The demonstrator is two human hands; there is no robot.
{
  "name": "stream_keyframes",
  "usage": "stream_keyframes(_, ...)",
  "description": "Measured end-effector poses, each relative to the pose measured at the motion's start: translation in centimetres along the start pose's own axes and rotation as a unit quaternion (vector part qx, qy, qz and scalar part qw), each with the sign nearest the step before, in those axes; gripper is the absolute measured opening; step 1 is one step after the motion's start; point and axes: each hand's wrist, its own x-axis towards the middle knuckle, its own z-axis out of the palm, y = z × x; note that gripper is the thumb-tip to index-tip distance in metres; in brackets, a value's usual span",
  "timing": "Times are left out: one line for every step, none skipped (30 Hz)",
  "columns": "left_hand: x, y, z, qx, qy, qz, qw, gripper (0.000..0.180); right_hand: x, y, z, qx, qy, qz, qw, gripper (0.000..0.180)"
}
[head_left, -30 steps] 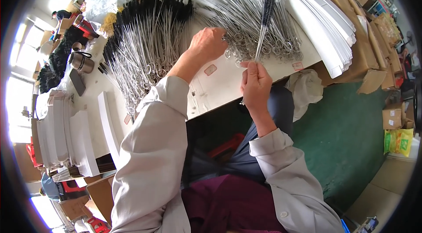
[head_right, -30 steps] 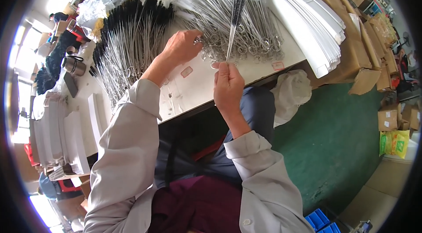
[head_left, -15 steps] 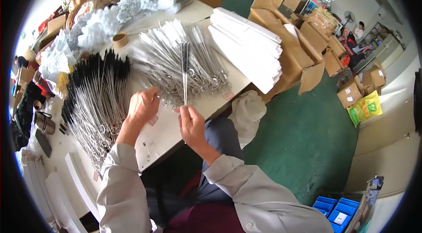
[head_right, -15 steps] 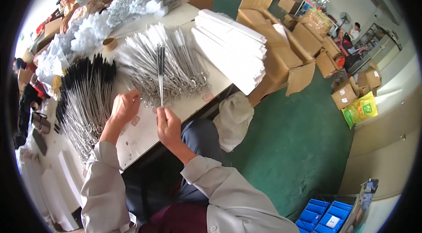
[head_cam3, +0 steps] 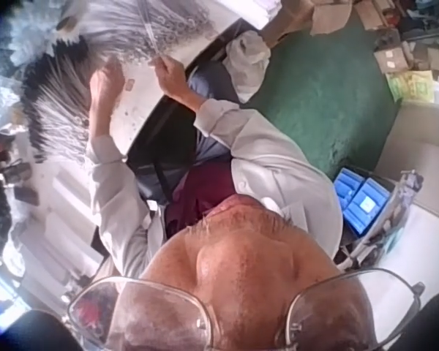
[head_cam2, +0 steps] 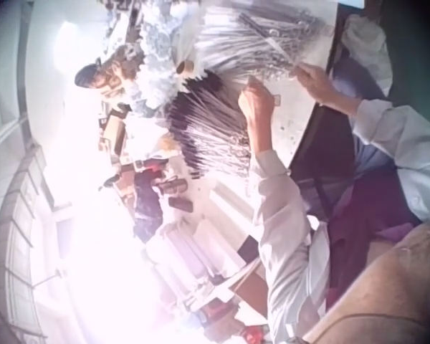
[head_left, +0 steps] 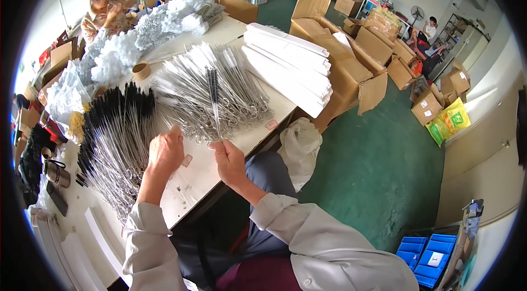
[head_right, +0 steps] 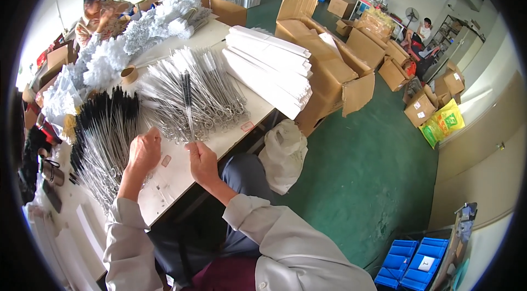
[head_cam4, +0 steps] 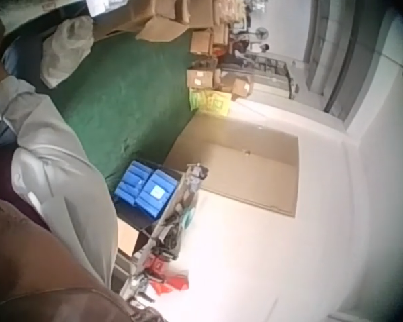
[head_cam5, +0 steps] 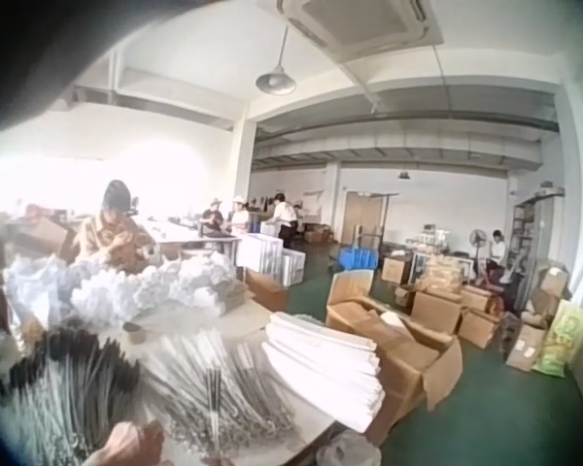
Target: Inserting small metal wire brushes into white paper sleeves and organizing them.
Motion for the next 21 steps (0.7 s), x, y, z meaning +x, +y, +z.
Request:
stream_keyframes(-0.2,-0.1,-0.5,0.003,-0.008,-0.012,1.000,0.011,0.0,0.0,0.1,-0.006,0.004,0.009,1.000,0.033)
stream_keyframes(-0.4,0.1,-0.9,0.004,-0.006,-0.014,1.000,0.011,0.0,0.0,0.2,-0.012,0.008,0.018,1.000,0.033)
stream_keyframes(-0.5,0.5,-1.3,-0.005,-0.009,-0.019,1.000,0.011,0.1,0.0,0.0,-0.011,0.006,0.017,1.000,0.033)
stream_keyframes(-0.9,0.7,-2.0,-0.011,-0.008,-0.030,0.999,0.010,0.1,-0.2,0.1,-0.018,0.010,0.022,1.000,0.032)
stream_keyframes(-1.3,1.0,-2.5,-0.021,-0.014,-0.037,0.999,0.010,0.2,-0.4,0.2,-0.025,0.014,0.027,0.999,0.032)
stream_keyframes(-1.7,1.2,-2.8,-0.030,-0.021,-0.044,0.998,0.009,0.1,-0.5,0.3,-0.020,0.005,0.025,0.999,0.032)
stream_keyframes(-1.8,1.1,-2.4,-0.036,-0.022,-0.045,0.998,0.009,0.0,-0.4,0.1,-0.012,0.007,0.024,1.000,0.032)
stream_keyframes(-2.1,0.9,-2.1,-0.041,-0.020,-0.033,0.998,0.008,-0.1,-0.4,-0.1,-0.005,0.008,0.025,1.000,0.031)
stream_keyframes(-2.3,0.9,-2.0,-0.027,-0.026,-0.038,0.999,0.009,-0.2,-0.4,-0.1,-0.005,0.007,0.016,1.000,0.031)
stream_keyframes(-2.4,1.1,-2.0,-0.014,-0.035,-0.039,0.999,0.011,-0.3,-0.5,-0.2,-0.005,0.004,0.014,1.000,0.031)
stream_keyframes(-2.6,0.8,-1.8,-0.015,-0.033,-0.041,0.998,0.011,-0.5,-0.6,-0.2,-0.004,0.007,0.010,1.000,0.031)
stream_keyframes(-3.0,0.5,-1.4,-0.018,-0.020,-0.036,0.999,0.013,-0.7,-0.6,-0.2,-0.004,0.010,0.008,1.000,0.031)
stream_keyframes(-3.2,0.5,-1.4,-0.020,-0.009,-0.031,0.999,0.015,-0.6,-0.3,-0.2,-0.003,0.005,0.009,1.000,0.031)
stream_keyframes(-3.5,0.5,-1.5,-0.019,-0.010,-0.038,0.999,0.015,-0.6,0.3,-0.1,-0.003,0.008,0.006,1.000,0.030)
stream_keyframes(-3.8,0.8,-1.4,-0.008,-0.002,-0.028,1.000,0.014,-0.8,0.9,0.1,-0.002,0.009,0.005,1.000,0.029)
stream_keyframes(-5.8,0.1,-3.0,0.022,0.009,-0.048,0.999,0.013,-1.4,0.3,1.9,-0.002,-0.010,0.000,1.000,0.029)
stream_keyframes(-6.4,-0.8,-2.6,0.000,0.015,-0.097,0.995,0.012,-1.5,0.0,2.6,-0.012,-0.020,-0.002,1.000,0.028)
stream_keyframes(-3.8,-0.1,1.5,-0.014,0.013,-0.022,1.000,0.010,-0.4,0.8,-0.9,-0.043,0.011,0.042,0.998,0.027)
stream_keyframes(-3.7,1.1,1.4,-0.039,0.026,0.004,0.999,0.011,0.1,0.6,-2.0,-0.044,0.019,0.041,0.998,0.027)
stream_keyframes(-4.7,0.6,0.3,-0.032,0.024,-0.002,0.999,0.012,0.2,-0.4,-1.4,-0.010,-0.008,0.049,0.999,0.028)
stream_keyframes(-5.3,0.7,-0.3,-0.027,0.029,-0.020,0.999,0.011,0.4,-1.0,-1.0,-0.005,-0.018,0.038,0.999,0.030)
